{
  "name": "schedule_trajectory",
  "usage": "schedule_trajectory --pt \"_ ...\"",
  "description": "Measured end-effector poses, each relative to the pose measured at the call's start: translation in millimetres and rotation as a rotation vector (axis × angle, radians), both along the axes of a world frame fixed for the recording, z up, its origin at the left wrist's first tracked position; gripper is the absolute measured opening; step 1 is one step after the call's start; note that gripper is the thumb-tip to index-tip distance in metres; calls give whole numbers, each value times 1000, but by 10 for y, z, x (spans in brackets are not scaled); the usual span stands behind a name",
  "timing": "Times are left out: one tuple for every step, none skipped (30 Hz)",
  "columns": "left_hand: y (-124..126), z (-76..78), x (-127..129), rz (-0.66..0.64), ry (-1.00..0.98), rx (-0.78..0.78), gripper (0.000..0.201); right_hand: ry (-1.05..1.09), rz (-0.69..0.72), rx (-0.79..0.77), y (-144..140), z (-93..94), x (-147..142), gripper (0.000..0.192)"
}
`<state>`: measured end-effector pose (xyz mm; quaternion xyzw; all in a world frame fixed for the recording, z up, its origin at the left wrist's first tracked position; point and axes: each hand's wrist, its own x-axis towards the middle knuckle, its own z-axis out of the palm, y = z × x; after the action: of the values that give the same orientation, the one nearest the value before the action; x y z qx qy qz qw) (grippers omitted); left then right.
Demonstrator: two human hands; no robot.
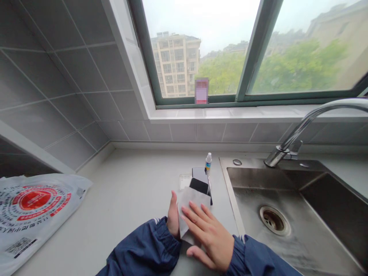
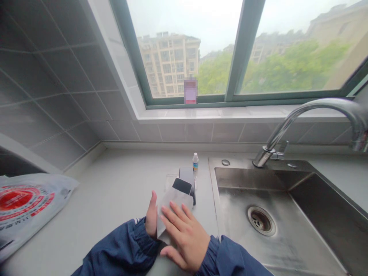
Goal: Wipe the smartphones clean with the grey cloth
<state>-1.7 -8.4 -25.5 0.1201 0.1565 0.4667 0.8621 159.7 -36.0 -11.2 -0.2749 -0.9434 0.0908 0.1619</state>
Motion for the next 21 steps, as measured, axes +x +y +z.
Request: schedule_trajectory --pt "8 18 -8 -1 -1 -11 86 13 1 -5 -14 -3 -12 69" --pt "17 33 -14 7 -3 -18 87 26 3 -10 -24 -8 -20 69" --pt "26 45 -17 19 -7 -19 88 36 7 -15 -31 -12 -26 67" --pt "36 54 -17 28 -13 -18 89 44 14 -19 -36 -15 -28 66" --pt "45 60 -16 33 -19 -17 90 51 18 -21 -37 -18 -29 65" --pt "52 65 -13 35 -23 -14 91 56 21 -21 -37 -21 -27 64" --pt "57 67 -10 37 -25 -11 91 61 23 -19 -35 -22 -25 62" --pt "59 69 -6 39 -24 -6 91 65 25 -15 -32 -23 -22 61" --pt "58 70 -3 44 -21 1 90 67 26 -10 -27 -23 -18 60" --pt "53 71 0 46 -15 10 90 67 26 -4 -21 -23 -14 60" --pt "46 70 3 44 -6 19 88 63 27 3 -15 -20 -9 59" --pt "36 67 7 37 6 28 86 59 24 10 -7 -17 -3 59" --pt "24 60 10 26 18 39 84 55 19 17 3 -11 5 59" --pt "11 50 15 16 27 54 81 52 13 23 13 -6 14 60" --pt "-1 35 20 8 31 73 79 50 4 28 25 0 26 60" --pt "-13 17 25 1 30 94 77 47 -7 34 37 5 38 61" --pt "-23 -5 30 -2 23 118 76 43 -20 41 49 6 50 61" --pt "-31 -27 36 -6 16 142 75 38 -34 50 61 4 61 61" --pt "-37 -49 41 -7 13 166 74 33 -48 62 73 -2 72 60" --pt "-42 -69 47 -7 17 190 73 31 -67 78 86 -12 81 60" --pt "-44 -85 52 -4 29 215 73 30 -86 94 98 -27 89 61"
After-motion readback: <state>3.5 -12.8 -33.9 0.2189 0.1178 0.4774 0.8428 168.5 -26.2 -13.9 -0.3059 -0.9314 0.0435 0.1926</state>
